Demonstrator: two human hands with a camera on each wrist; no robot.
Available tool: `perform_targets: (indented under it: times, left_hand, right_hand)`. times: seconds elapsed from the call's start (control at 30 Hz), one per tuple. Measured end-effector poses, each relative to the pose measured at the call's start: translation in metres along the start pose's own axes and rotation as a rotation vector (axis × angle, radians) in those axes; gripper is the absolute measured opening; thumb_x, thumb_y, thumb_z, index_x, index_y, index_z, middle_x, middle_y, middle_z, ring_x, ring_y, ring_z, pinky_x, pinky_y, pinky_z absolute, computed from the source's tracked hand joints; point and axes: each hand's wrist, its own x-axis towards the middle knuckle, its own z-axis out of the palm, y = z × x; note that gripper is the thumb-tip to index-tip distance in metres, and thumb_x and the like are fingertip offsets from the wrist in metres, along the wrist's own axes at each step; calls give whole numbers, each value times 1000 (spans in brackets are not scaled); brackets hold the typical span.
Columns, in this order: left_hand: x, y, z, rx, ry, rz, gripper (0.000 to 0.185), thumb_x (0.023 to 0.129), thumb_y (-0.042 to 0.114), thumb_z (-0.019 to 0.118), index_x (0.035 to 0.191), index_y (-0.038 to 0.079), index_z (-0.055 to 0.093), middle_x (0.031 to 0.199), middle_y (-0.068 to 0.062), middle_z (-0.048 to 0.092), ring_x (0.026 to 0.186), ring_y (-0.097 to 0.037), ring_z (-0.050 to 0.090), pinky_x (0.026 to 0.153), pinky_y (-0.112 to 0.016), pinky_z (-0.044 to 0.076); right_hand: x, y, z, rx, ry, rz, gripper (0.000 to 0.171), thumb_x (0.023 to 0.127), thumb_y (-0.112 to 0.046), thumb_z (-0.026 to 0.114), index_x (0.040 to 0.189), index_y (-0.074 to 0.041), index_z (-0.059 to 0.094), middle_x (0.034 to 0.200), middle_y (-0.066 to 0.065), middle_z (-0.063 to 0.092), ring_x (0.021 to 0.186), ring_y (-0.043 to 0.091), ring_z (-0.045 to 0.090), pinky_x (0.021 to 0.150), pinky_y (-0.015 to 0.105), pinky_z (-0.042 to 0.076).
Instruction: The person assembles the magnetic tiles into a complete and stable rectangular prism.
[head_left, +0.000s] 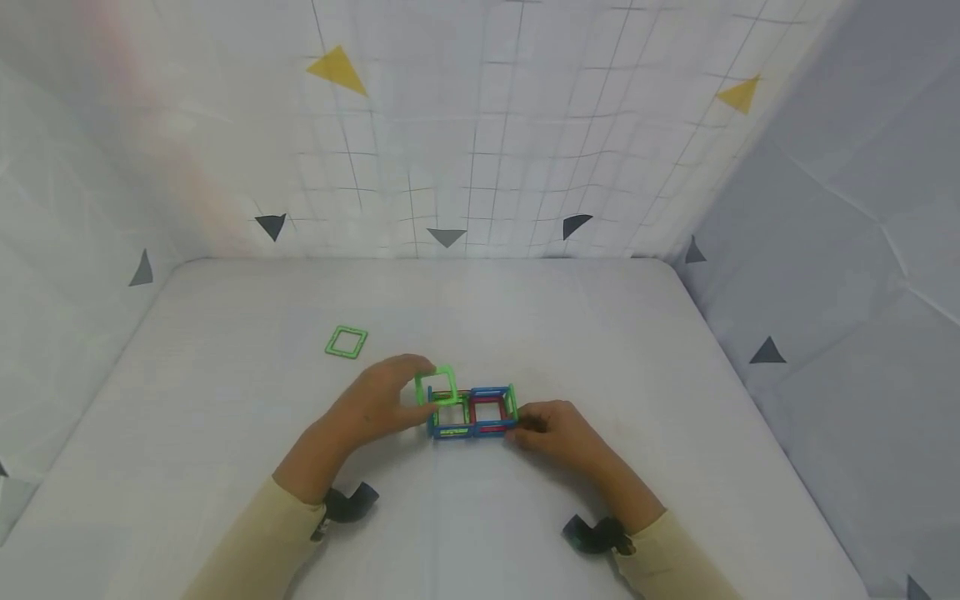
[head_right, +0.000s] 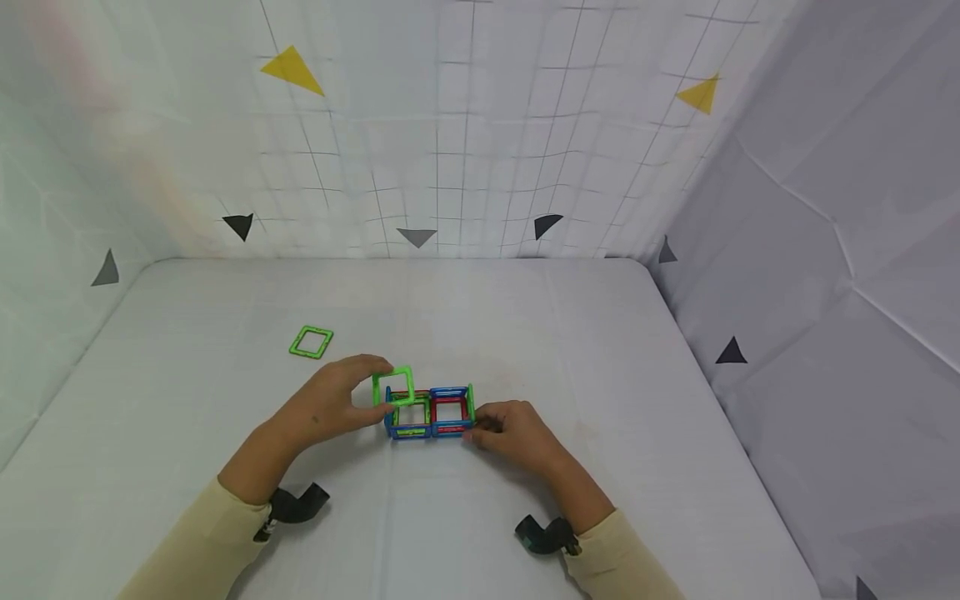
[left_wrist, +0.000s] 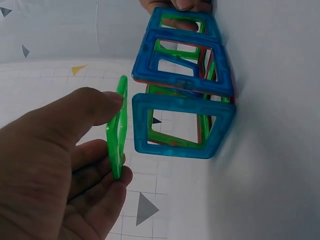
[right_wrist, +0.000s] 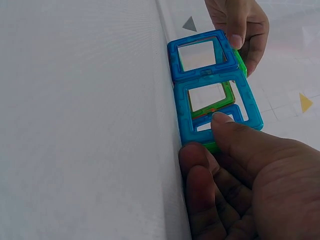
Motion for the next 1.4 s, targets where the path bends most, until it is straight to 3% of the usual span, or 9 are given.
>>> perform_targets:
  times: [0.3, 0.8, 1.2, 1.4]
  left_hand:
    - [-3, 11, 2, 24, -80, -7, 55, 81, 41, 81, 130, 22, 63, 136, 6, 61, 135, -17, 50, 112, -40, 42]
    - [-2, 17, 10, 47, -116, -6, 53, 81, 42, 80, 129, 24, 64, 135, 9, 61, 134, -13, 49, 112, -36, 41]
    - [-3, 18, 11, 62, -108, 15, 54, 82, 44, 79, 130, 23, 64, 135, 8, 61, 134, -14, 49, 111, -36, 42]
    - [-2, 14, 7, 22, -96, -51, 65, 82, 51, 77, 136, 20, 59, 143, 2, 56, 138, -20, 45, 114, -43, 39]
  right_hand:
    - [2, 4, 1, -10, 1, -13, 12, 88, -28, 76, 97, -21, 74, 87, -11, 69, 80, 12, 59, 71, 25, 53]
    - [1, 2, 1, -12, 3, 4, 14, 88, -29, 77, 100, -22, 75, 89, -11, 69, 82, 12, 59, 74, 25, 53]
    - [2, 2, 2, -23, 17, -4, 14, 88, -29, 77, 99, -21, 75, 88, -11, 69, 81, 12, 60, 73, 25, 53]
    - [1, 3, 1, -15, 12, -8, 15, 88, -29, 77, 100, -21, 75, 88, -11, 69, 80, 12, 60, 72, 25, 53]
